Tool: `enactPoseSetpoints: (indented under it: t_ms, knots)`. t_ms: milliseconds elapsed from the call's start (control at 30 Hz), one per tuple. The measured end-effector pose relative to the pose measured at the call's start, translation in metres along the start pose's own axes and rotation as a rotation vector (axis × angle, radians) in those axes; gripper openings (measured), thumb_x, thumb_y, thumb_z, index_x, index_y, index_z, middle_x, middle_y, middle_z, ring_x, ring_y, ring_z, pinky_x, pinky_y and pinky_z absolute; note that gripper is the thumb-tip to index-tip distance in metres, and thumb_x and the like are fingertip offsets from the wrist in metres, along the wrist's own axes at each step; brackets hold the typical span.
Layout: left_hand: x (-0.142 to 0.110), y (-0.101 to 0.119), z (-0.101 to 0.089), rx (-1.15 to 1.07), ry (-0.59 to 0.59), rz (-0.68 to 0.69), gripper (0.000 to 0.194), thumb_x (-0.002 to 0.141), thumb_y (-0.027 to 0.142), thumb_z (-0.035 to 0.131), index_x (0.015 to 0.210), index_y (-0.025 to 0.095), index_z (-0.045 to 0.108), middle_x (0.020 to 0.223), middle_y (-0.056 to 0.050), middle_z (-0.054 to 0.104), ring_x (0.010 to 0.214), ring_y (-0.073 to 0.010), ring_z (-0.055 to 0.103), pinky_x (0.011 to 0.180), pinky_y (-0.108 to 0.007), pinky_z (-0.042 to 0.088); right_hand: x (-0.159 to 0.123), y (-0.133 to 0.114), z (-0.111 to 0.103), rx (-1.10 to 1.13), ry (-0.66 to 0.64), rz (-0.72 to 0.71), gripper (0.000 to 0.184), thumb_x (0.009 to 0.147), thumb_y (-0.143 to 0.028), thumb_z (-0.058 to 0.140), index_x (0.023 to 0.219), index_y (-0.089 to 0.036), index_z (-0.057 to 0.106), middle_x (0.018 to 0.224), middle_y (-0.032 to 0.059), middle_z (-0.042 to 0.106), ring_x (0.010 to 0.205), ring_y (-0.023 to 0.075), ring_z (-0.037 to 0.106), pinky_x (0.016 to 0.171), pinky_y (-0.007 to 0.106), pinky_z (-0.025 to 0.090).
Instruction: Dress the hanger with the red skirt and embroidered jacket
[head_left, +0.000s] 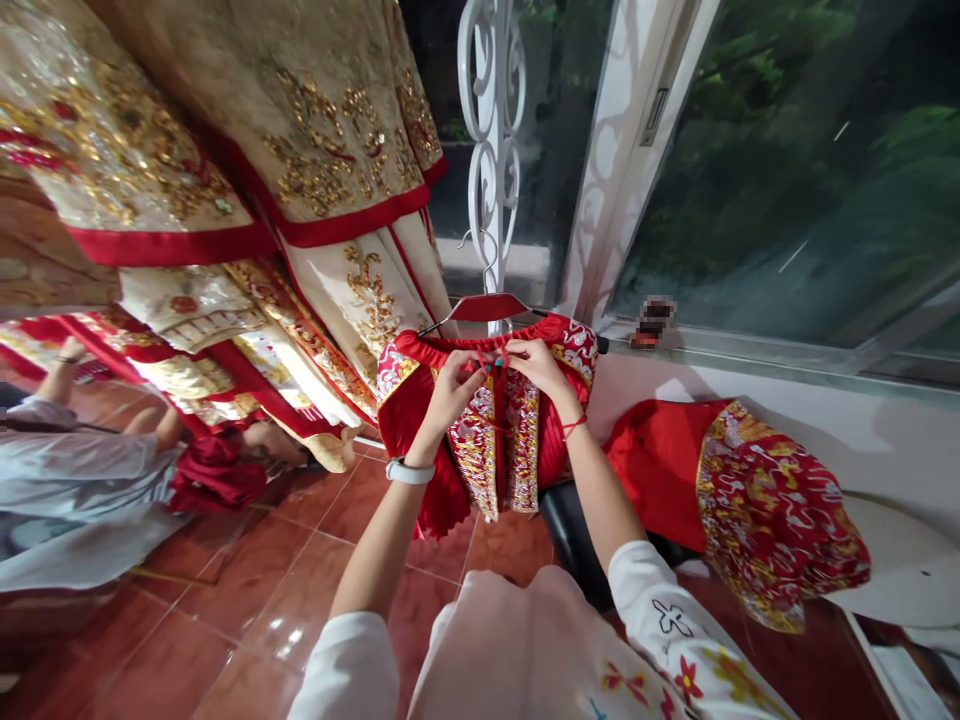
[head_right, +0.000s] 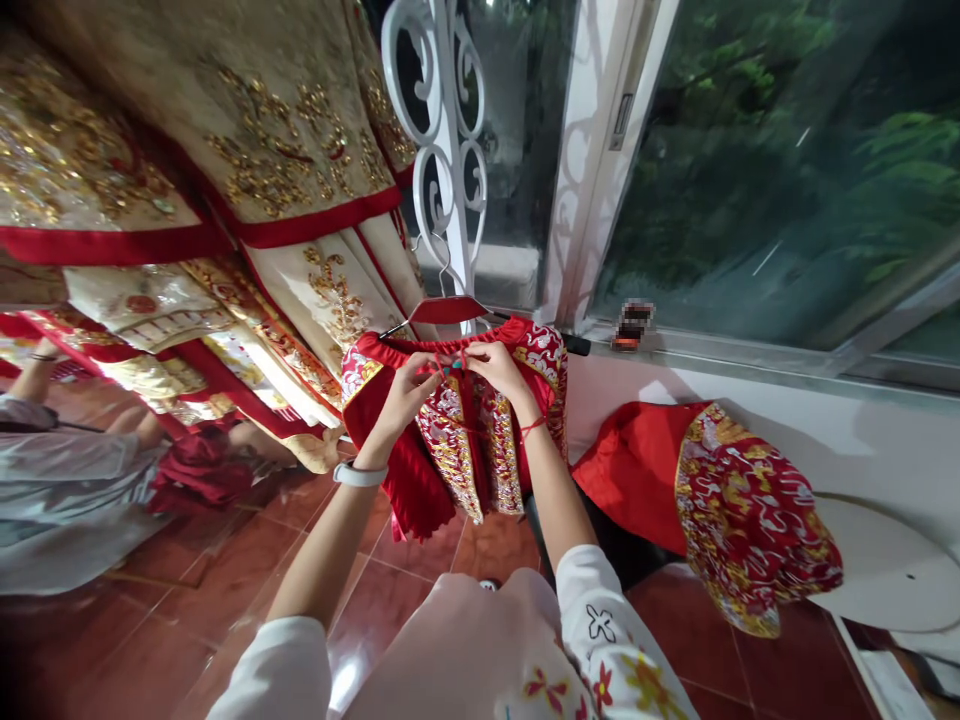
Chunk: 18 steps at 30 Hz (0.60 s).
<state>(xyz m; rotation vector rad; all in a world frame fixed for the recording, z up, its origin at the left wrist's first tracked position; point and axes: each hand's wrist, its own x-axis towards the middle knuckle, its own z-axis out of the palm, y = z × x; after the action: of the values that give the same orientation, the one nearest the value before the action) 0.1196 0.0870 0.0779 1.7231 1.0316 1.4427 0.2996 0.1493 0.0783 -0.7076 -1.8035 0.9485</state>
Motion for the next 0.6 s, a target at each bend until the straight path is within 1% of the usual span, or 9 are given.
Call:
enactPoseSetpoints:
  t_ms: [33, 67, 133, 200, 300, 367, 467, 533, 600]
  knots:
    - [0.004, -0.004, -0.002, 0.031, -0.013, 0.022, 0.031, 0.089, 0.037, 0.067, 0.113, 0.019, 0.073, 0.103, -0.008, 0.06, 0.093, -0.0187, 0.056, 0.077, -0.028, 0.048, 0.002, 0.0, -0.004, 0.027, -0.071, 0.017, 0.046, 0.082, -0.06, 0.07, 0.077, -0.015, 0.077, 0.073, 0.0034, 0.065, 0.074, 0.0175, 0.057, 0.072, 0.03, 0.046]
    - [0.007, -0.008, -0.003, 0.056, -0.038, 0.031, 0.033, 0.09, 0.036, 0.065, 0.119, 0.02, 0.071, 0.105, -0.008, 0.058, 0.095, -0.0192, 0.056, 0.078, -0.028, 0.049, 0.003, 0.0, -0.007, 0.042, -0.107, 0.028, 0.047, 0.08, -0.061, 0.072, 0.077, -0.015, 0.078, 0.074, 0.0036, 0.066, 0.074, 0.0175, 0.058, 0.073, 0.03, 0.047]
    - [0.013, -0.014, -0.004, 0.113, -0.101, 0.045, 0.036, 0.093, 0.033, 0.062, 0.126, 0.022, 0.069, 0.102, -0.007, 0.056, 0.092, -0.0188, 0.054, 0.075, -0.028, 0.049, 0.003, -0.001, -0.009, 0.048, -0.143, 0.026, 0.045, 0.078, -0.06, 0.074, 0.077, -0.016, 0.078, 0.075, 0.0043, 0.068, 0.076, 0.0182, 0.06, 0.076, 0.031, 0.048]
    - [0.017, -0.019, -0.002, 0.197, -0.14, 0.074, 0.035, 0.093, 0.028, 0.062, 0.127, 0.022, 0.069, 0.099, -0.006, 0.053, 0.091, -0.0185, 0.052, 0.078, -0.029, 0.049, 0.001, -0.002, -0.007, 0.034, -0.173, 0.017, 0.043, 0.078, -0.058, 0.075, 0.075, -0.015, 0.077, 0.076, 0.0048, 0.069, 0.077, 0.0188, 0.061, 0.078, 0.032, 0.049]
    - [0.019, -0.023, 0.002, 0.292, -0.16, 0.124, 0.035, 0.093, 0.021, 0.06, 0.126, 0.021, 0.069, 0.102, -0.006, 0.052, 0.095, -0.0186, 0.052, 0.086, -0.032, 0.05, 0.0, -0.004, -0.005, 0.011, -0.215, 0.032, 0.042, 0.079, -0.055, 0.074, 0.077, -0.014, 0.077, 0.077, 0.0051, 0.07, 0.077, 0.019, 0.061, 0.076, 0.032, 0.05]
    - [0.019, -0.023, 0.002, 0.31, -0.144, 0.14, 0.033, 0.093, 0.021, 0.059, 0.124, 0.02, 0.07, 0.106, -0.007, 0.052, 0.094, -0.0178, 0.054, 0.084, -0.031, 0.052, -0.001, -0.003, -0.006, -0.005, -0.213, 0.02, 0.038, 0.082, -0.052, 0.074, 0.08, -0.014, 0.078, 0.08, 0.0052, 0.07, 0.082, 0.0195, 0.061, 0.079, 0.032, 0.05]
    - [0.018, -0.019, -0.003, 0.336, -0.108, 0.164, 0.025, 0.092, 0.03, 0.062, 0.112, 0.018, 0.073, 0.115, -0.009, 0.053, 0.09, -0.0167, 0.058, 0.078, -0.03, 0.054, -0.003, 0.002, -0.008, -0.016, -0.198, 0.018, 0.03, 0.086, -0.045, 0.072, 0.085, -0.016, 0.079, 0.089, 0.0051, 0.068, 0.086, 0.0189, 0.061, 0.081, 0.033, 0.052]
    - [0.019, -0.011, -0.007, 0.421, -0.117, 0.204, 0.023, 0.092, 0.035, 0.063, 0.103, 0.018, 0.075, 0.117, -0.01, 0.054, 0.095, -0.0189, 0.061, 0.081, -0.032, 0.054, -0.005, 0.005, -0.007, -0.008, -0.185, 0.052, 0.025, 0.088, -0.039, 0.069, 0.085, -0.017, 0.079, 0.095, 0.0054, 0.065, 0.083, 0.0179, 0.062, 0.076, 0.032, 0.054]
    - [0.023, 0.001, -0.009, 0.576, -0.155, 0.241, 0.021, 0.093, 0.036, 0.063, 0.097, 0.019, 0.075, 0.116, -0.01, 0.057, 0.102, -0.0223, 0.061, 0.083, -0.032, 0.053, -0.007, 0.006, -0.003, -0.047, -0.133, 0.058, 0.017, 0.089, -0.03, 0.068, 0.084, -0.017, 0.079, 0.097, 0.0056, 0.064, 0.085, 0.0178, 0.063, 0.077, 0.033, 0.055]
